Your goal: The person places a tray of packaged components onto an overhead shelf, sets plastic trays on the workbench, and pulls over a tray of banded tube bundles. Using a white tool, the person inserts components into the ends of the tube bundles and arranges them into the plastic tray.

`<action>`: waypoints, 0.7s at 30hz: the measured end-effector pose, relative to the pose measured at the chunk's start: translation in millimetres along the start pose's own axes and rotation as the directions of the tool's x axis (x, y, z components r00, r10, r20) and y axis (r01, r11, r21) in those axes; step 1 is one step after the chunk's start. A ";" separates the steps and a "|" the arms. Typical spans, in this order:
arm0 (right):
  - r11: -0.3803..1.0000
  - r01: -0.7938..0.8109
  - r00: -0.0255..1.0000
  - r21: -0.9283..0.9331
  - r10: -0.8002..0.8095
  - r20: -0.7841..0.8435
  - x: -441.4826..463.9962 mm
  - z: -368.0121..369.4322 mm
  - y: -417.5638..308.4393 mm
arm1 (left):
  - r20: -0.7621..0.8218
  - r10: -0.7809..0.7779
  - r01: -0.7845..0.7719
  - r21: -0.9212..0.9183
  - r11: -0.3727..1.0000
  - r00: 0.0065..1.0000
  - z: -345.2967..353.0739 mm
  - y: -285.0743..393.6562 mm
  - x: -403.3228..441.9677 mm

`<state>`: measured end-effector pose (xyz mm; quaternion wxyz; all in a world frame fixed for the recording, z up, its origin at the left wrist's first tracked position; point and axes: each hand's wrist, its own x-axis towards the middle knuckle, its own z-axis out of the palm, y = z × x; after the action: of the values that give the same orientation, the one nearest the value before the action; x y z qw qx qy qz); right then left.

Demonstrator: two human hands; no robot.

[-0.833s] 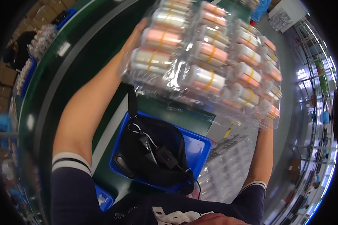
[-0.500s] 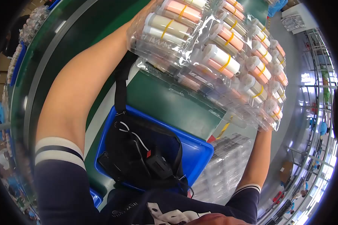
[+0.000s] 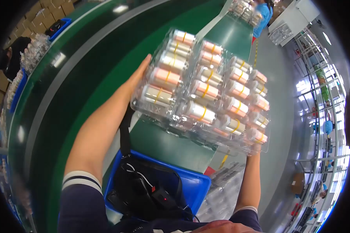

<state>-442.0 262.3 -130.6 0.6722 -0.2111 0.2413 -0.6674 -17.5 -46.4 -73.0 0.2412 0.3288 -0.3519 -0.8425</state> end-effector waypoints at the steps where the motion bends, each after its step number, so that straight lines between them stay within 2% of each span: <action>1: 0.997 0.057 0.949 -0.057 -0.071 -0.306 -0.4 71.1 17.0 | -0.007 -0.030 0.030 -0.102 0.994 1.000 4.4 1.9 -14.2; 2: 0.989 0.088 0.798 -0.119 -0.141 -0.585 -4.4 123.9 31.8 | -0.009 -0.022 0.021 -0.077 0.997 1.000 1.8 1.3 -19.0; 3: 0.988 0.093 0.807 -0.122 -0.147 -0.572 -13.6 127.3 34.1 | 0.053 -0.005 0.010 -0.083 0.997 0.999 13.2 5.7 -31.3; 5: 0.981 -0.047 0.772 -0.187 -0.083 -0.630 -30.3 123.1 38.1 | -0.005 -0.017 0.017 -0.099 0.995 1.000 21.8 2.4 -31.9; 6: 0.972 -0.036 0.754 -0.231 -0.125 -0.645 -24.8 118.8 39.8 | -0.009 -0.008 0.007 -0.129 0.992 1.000 23.9 5.7 -33.0; 9: 0.967 -0.005 0.751 -0.255 -0.164 -0.639 -18.7 119.9 42.0 | 0.001 0.041 -0.040 -0.169 0.985 0.999 22.1 6.6 -43.9; 11: 0.978 -0.002 0.774 -0.209 -0.131 -0.620 -11.8 114.8 54.6 | 0.013 0.010 -0.008 -0.166 0.986 1.000 10.0 13.8 -61.5; 13: 0.989 -0.012 0.798 -0.148 -0.080 -0.597 -7.4 112.2 67.1 | -0.041 0.004 -0.010 -0.147 0.989 0.999 10.4 14.2 -90.0; 15: 0.992 -0.022 0.838 -0.120 -0.048 -0.543 7.9 120.9 67.2 | -0.102 0.091 -0.107 -0.164 0.981 0.991 9.4 16.0 -110.4; 16: 0.981 -0.037 0.844 -0.192 -0.073 -0.532 37.4 131.1 55.9 | -0.088 0.131 -0.146 -0.200 0.969 0.988 -13.5 15.7 -103.7; 18: 0.966 -0.058 0.876 -0.254 -0.072 -0.476 84.8 138.9 73.5 | -0.173 0.191 -0.223 -0.192 0.956 0.966 -49.1 22.1 -119.2; 19: 0.947 0.015 0.856 -0.322 -0.179 -0.485 101.1 139.9 95.3 | -0.248 0.183 -0.228 -0.162 0.960 0.951 -57.3 27.4 -140.4; 21: 0.950 -0.097 0.904 -0.295 -0.040 -0.426 130.9 147.1 101.5 | -0.354 0.122 -0.204 -0.205 0.957 0.927 -82.8 25.5 -159.8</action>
<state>-273.0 128.0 -80.7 0.5712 -0.1591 0.4872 -0.6411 153.5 3.4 -36.8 0.4053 0.4061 -0.2279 -0.7867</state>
